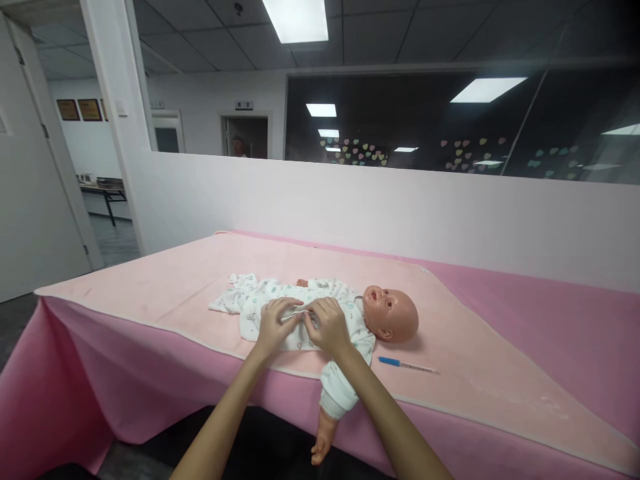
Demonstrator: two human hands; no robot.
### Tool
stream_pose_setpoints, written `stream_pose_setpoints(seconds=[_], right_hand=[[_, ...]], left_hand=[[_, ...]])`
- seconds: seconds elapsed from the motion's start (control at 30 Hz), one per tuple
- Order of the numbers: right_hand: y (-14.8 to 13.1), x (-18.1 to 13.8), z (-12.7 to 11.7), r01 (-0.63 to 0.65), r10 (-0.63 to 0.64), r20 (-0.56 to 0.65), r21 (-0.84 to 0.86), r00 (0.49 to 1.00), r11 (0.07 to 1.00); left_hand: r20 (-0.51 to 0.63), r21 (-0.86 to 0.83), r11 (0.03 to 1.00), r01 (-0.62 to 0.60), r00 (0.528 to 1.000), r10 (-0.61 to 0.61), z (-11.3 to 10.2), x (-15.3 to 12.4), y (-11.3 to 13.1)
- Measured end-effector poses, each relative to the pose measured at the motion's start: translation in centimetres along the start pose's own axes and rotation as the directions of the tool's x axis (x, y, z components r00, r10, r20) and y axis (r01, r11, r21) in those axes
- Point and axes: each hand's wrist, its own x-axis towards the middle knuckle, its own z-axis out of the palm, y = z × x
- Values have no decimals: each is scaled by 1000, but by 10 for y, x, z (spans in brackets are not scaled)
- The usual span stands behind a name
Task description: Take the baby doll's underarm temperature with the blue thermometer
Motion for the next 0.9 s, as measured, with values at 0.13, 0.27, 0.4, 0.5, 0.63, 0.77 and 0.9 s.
stream_pose_setpoints(seconds=[0.13, 0.27, 0.4, 0.5, 0.63, 0.77, 0.9], right_hand=[[1, 0, 2, -8, 8, -4, 0, 1000, 1000], [2, 0, 3, -15, 15, -4, -6, 1000, 1000], [3, 0, 4, -11, 11, 3, -49, 1000, 999], [4, 0, 5, -13, 13, 6, -59, 1000, 998], [4, 0, 5, -26, 26, 6, -18, 1000, 1000], [4, 0, 5, -36, 36, 18, 7, 999, 999], [5, -1, 5, -39, 39, 38, -9, 998, 999]], left_hand=[[36, 183, 983, 11, 999, -18, 4, -1, 2], [34, 235, 972, 12, 999, -20, 7, -1, 0], [22, 244, 970, 10, 1000, -15, 7, -2, 0], [15, 242, 970, 12, 1000, -16, 7, -2, -1], [13, 235, 972, 12, 1000, -16, 8, -1, -3], [7, 214, 977, 19, 1000, -21, 8, -1, -5], [-7, 158, 987, 41, 999, -40, 7, -1, -5]])
